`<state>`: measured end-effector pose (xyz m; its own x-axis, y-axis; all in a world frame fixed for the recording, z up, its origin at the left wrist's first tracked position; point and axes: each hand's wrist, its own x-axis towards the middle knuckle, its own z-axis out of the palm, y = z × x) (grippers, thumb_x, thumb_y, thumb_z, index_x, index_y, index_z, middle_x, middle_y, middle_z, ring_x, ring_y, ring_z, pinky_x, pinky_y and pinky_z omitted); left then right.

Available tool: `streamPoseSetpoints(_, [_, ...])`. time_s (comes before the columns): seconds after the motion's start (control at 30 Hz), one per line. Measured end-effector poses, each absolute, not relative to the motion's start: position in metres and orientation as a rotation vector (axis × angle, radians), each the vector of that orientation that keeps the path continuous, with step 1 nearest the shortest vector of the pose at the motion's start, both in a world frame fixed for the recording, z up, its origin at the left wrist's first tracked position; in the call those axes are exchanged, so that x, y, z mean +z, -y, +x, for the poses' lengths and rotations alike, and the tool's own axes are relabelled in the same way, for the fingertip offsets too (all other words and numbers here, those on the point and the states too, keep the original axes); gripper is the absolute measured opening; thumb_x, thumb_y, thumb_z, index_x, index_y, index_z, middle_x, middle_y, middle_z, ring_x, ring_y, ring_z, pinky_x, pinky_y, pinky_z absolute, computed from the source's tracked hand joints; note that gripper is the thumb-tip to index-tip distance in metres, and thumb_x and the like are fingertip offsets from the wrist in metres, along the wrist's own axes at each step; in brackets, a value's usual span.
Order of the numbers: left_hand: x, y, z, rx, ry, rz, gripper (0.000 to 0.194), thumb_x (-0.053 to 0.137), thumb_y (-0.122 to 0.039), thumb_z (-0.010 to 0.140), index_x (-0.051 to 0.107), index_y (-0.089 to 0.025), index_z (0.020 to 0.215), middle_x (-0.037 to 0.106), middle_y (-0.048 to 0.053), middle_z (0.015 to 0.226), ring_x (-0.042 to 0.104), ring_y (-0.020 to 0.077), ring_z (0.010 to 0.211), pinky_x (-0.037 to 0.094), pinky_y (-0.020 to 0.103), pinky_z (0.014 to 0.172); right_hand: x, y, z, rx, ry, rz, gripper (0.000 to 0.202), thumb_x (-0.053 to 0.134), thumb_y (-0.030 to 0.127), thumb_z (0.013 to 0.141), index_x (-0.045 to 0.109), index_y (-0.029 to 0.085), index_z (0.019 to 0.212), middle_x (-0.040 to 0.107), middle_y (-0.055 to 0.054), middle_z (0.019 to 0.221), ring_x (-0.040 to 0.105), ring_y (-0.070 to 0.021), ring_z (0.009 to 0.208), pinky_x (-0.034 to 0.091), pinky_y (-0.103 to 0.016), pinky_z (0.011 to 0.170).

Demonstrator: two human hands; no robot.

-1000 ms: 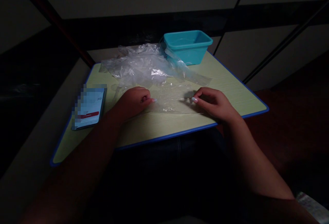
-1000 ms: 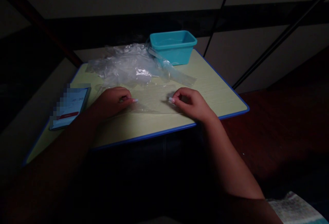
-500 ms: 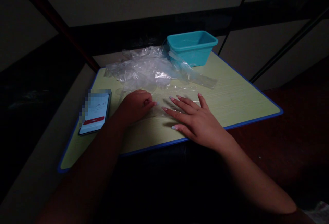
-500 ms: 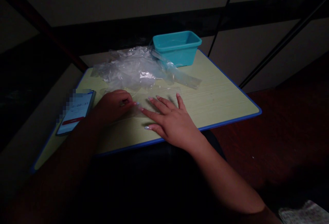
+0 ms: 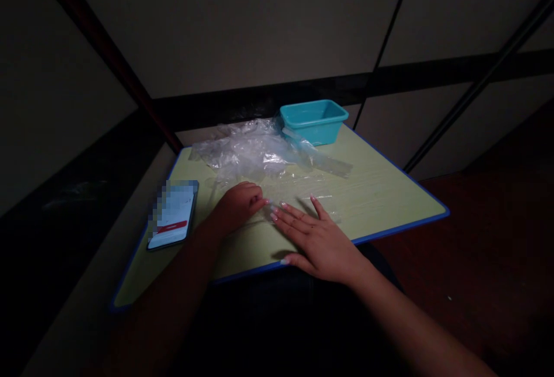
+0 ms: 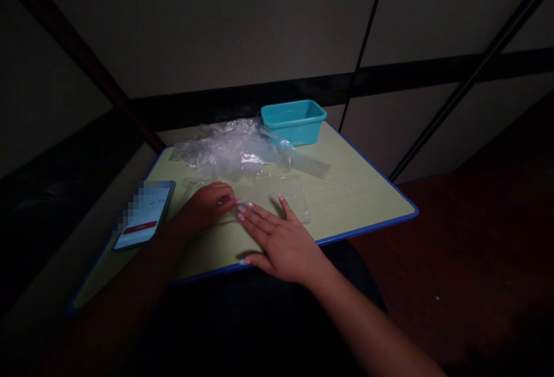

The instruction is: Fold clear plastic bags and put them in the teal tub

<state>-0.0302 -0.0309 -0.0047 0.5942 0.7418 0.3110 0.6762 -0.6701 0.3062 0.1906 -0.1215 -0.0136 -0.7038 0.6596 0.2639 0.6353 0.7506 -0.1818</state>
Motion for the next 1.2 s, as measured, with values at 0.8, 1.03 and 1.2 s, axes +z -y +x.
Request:
streamPoseSetpoints(0.8, [0.023, 0.054, -0.045, 0.682, -1.26, 2.309, 0.022, 0.056, -0.04, 0.079, 0.054, -0.02, 0.071, 0.053, -0.001, 0.073, 0.051, 0.0155, 0.071, 0.041, 0.028, 0.068, -0.005, 0.123, 0.193, 0.355, 2.648, -0.989, 0.073, 0.043, 0.061, 0.085, 0.028, 0.021, 0.144, 0.037, -0.011, 0.145, 0.025, -0.025, 0.137, -0.003, -0.053, 0.112])
streamPoseSetpoints(1.03, [0.02, 0.059, -0.051, 0.252, -1.084, 2.301, 0.026, 0.068, -0.043, 0.07, 0.059, -0.02, 0.08, 0.053, -0.001, 0.083, 0.051, 0.0177, 0.082, 0.04, 0.028, 0.073, -0.007, 0.123, 0.193, 0.369, 2.624, -0.98, 0.079, 0.044, 0.063, 0.083, 0.025, 0.017, 0.146, 0.04, -0.013, 0.142, 0.028, -0.0262, 0.136, -0.002, -0.053, 0.112])
streamPoseSetpoints(1.2, [0.023, 0.066, -0.052, 0.223, -1.039, 2.202, 0.04, 0.071, -0.045, 0.067, 0.058, -0.023, 0.097, 0.055, 0.002, 0.101, 0.05, 0.0212, 0.094, 0.04, 0.032, 0.084, -0.008, 0.123, 0.193, 0.358, 2.624, -0.976, 0.079, 0.044, 0.062, 0.083, 0.027, 0.017, 0.145, 0.041, -0.013, 0.142, 0.03, -0.0262, 0.135, 0.001, -0.053, 0.112])
